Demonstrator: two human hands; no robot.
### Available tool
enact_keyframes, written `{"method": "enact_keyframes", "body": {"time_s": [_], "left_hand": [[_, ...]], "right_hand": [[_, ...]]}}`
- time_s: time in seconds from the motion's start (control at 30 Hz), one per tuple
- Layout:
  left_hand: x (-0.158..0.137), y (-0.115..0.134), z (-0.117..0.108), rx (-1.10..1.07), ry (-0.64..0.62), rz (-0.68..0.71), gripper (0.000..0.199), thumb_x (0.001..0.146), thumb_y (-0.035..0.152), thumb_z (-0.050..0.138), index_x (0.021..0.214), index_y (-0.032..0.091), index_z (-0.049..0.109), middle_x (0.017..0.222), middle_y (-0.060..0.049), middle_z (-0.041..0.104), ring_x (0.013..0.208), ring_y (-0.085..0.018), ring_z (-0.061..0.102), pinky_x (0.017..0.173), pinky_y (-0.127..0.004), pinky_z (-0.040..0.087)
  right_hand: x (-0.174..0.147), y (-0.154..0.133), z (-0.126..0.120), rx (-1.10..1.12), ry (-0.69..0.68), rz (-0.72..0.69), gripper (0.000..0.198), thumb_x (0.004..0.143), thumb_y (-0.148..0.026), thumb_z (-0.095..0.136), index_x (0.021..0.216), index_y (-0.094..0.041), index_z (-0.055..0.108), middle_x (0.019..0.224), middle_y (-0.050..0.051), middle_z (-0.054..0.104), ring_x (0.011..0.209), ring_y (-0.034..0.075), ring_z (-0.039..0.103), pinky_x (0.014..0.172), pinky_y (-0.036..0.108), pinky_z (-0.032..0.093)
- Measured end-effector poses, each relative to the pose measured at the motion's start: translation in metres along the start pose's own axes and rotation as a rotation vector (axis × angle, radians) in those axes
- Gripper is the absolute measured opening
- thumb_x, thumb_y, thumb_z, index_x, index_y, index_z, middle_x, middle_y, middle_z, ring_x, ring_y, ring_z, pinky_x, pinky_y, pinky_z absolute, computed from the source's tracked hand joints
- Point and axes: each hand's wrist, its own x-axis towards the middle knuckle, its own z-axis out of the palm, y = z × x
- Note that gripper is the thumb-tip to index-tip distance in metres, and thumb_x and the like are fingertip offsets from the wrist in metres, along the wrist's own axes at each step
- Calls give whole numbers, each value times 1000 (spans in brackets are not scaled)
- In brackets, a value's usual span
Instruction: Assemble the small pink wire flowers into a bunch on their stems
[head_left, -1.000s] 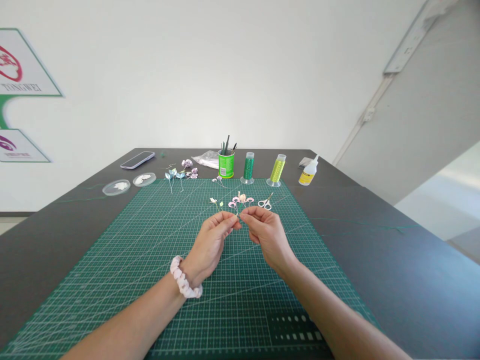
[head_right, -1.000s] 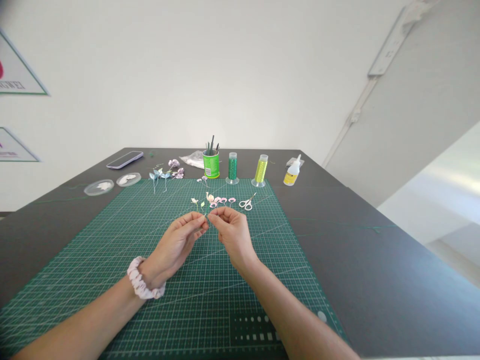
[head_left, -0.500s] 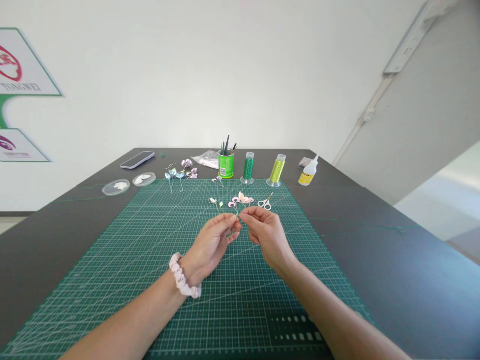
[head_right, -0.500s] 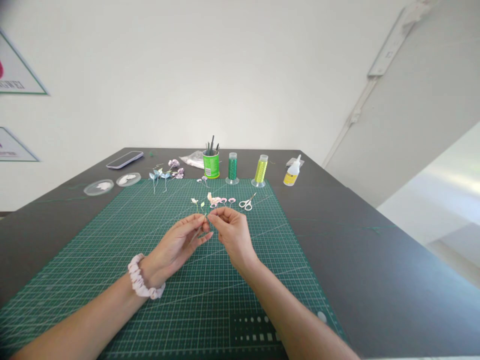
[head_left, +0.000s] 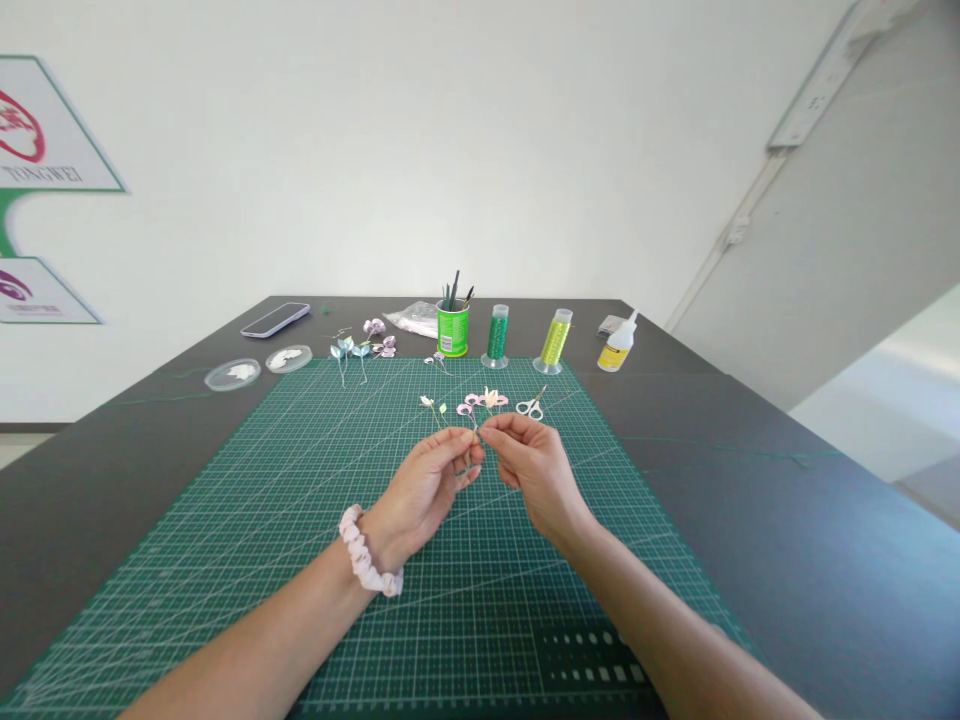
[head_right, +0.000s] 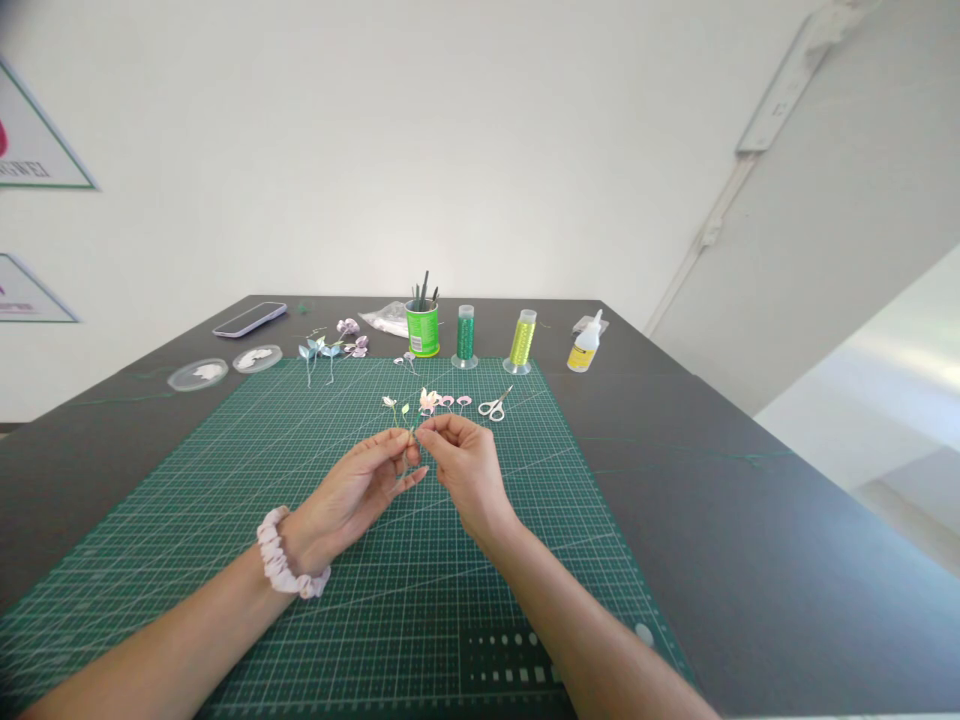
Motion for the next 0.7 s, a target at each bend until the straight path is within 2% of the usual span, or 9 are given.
{"method": "enact_keyframes", "body": {"time_s": [0.23, 0.7], "left_hand": [[2, -2, -2, 4, 0, 24, 19, 69, 28, 78, 64, 16, 64, 66, 2, 60, 69, -10, 52, 79, -28, 42], [1, -1, -1, -43, -16, -18, 18, 70, 26, 78, 66, 15, 64, 66, 2, 61, 68, -10, 53, 79, -29, 42]], "right_hand": [[0, -1, 1, 11, 13, -7, 21, 65, -35, 74, 65, -17, 64, 50, -6, 51, 36, 3, 27, 35, 21, 18], [1, 0, 0, 15, 23, 14, 26, 61, -37, 78, 64, -16, 64, 50, -6, 51, 36, 3, 27, 35, 20, 18]]}}
